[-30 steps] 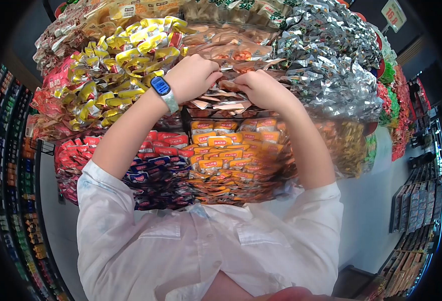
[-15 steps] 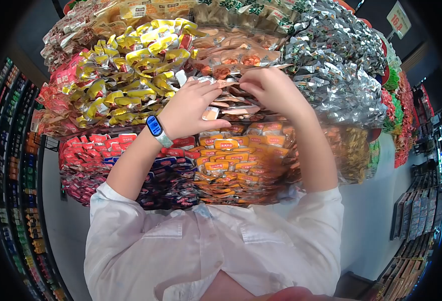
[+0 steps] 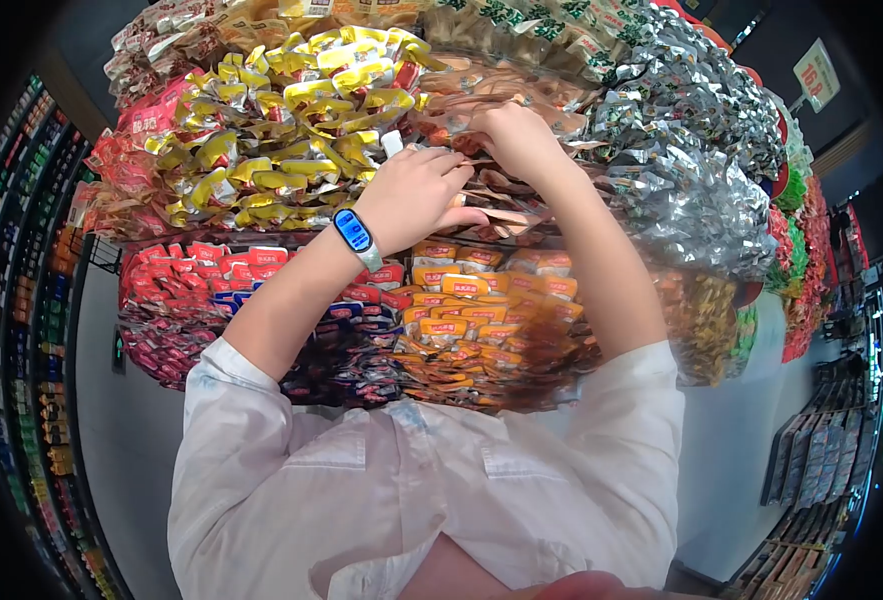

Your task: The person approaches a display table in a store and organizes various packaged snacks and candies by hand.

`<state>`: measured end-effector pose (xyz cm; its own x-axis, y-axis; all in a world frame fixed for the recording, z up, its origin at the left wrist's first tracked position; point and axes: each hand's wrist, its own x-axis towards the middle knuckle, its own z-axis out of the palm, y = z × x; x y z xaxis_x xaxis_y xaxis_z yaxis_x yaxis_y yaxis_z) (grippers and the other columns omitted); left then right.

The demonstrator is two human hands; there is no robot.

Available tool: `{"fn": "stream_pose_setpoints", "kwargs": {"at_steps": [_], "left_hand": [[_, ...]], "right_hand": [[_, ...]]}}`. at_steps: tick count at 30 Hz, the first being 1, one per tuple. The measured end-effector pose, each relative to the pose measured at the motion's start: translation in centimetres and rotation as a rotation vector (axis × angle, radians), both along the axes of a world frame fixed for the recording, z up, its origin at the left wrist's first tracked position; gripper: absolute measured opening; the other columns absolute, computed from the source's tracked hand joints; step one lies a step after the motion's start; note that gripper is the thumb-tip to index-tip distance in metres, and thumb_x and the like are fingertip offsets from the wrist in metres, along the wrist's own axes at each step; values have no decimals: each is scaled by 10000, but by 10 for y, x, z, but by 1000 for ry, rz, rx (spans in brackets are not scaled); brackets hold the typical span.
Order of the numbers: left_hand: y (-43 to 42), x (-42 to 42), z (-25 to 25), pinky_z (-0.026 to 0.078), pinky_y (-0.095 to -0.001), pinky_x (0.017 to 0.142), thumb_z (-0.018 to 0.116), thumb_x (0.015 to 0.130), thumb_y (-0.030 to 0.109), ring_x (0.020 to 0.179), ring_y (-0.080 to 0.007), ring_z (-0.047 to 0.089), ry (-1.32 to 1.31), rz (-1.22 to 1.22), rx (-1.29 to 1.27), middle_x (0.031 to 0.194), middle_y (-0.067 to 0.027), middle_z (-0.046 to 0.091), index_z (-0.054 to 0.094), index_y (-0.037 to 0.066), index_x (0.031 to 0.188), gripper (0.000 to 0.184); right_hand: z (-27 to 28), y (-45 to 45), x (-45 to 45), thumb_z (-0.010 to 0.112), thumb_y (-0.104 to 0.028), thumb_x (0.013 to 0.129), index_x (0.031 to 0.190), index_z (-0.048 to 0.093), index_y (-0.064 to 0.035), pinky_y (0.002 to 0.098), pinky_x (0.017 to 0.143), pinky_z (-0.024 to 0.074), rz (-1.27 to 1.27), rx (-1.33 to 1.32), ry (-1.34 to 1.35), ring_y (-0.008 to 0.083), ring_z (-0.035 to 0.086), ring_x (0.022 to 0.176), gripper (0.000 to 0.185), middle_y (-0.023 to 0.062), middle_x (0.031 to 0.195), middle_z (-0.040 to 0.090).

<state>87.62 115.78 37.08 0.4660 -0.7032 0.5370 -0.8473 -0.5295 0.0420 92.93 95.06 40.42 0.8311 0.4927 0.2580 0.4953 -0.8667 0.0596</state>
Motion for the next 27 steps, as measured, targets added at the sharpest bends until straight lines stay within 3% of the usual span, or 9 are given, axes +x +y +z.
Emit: {"fn": "stream_pose_setpoints", "kwargs": {"at_steps": [6,11,16,17,20,21,23,26,27], "left_hand": [[-3,1,5,461,-409,995,607,890,539,1147,-311,593,56,31,37,1218,-135,655,640,8,1200,615],[0,0,10,470,-419,981,608,902,538,1136,-323,592,80,18,80,1215,-134,649,627,2,1209,618],[12,21,37,509,-422,827,589,963,381,942,-337,647,387,-164,-224,1005,-163,692,690,9,1047,394],[12,24,48,504,-419,767,596,961,294,848,-337,651,302,-76,-273,901,-159,688,701,18,953,295],[13,59,38,485,-396,801,659,870,140,913,-299,618,-67,110,-203,830,-87,661,683,68,901,82],[12,65,36,485,-396,801,659,870,140,913,-299,618,-69,111,-207,830,-87,661,683,68,901,82],[10,72,31,445,-394,866,675,810,115,976,-244,596,-269,202,102,837,-30,666,691,122,898,90],[5,76,29,409,-411,905,678,774,96,994,-204,587,-253,245,259,863,1,675,698,151,883,123],[6,78,26,407,-435,906,678,772,94,997,-195,589,-225,219,288,864,7,677,706,152,874,121]], "right_hand": [[1,-9,-5,640,-68,804,977,758,-153,486,809,556,15,174,3,362,689,897,226,153,913,717],[0,7,-10,658,-62,788,912,738,-78,492,818,550,-102,95,28,362,691,916,149,172,910,716],[7,8,-14,661,-125,849,901,722,-36,477,820,544,-59,98,127,366,688,922,120,188,932,716],[11,5,-15,658,-161,876,917,726,-36,469,810,542,6,167,165,366,687,918,148,186,931,718],[33,-7,-17,654,-239,910,971,733,-40,450,787,540,12,327,209,363,688,903,223,179,920,723],[43,-10,-19,652,-284,919,1018,739,-53,431,780,539,-75,339,177,352,692,880,266,172,906,727],[54,-22,-19,673,-247,914,1027,735,-41,422,776,543,-66,423,36,335,701,852,243,175,903,727],[54,-46,-19,691,-193,905,1044,730,-33,405,772,548,-102,491,24,321,707,857,216,169,914,732],[51,-53,-20,692,-168,910,1058,723,-26,375,765,547,-125,415,47,265,704,850,208,142,919,738]]}}
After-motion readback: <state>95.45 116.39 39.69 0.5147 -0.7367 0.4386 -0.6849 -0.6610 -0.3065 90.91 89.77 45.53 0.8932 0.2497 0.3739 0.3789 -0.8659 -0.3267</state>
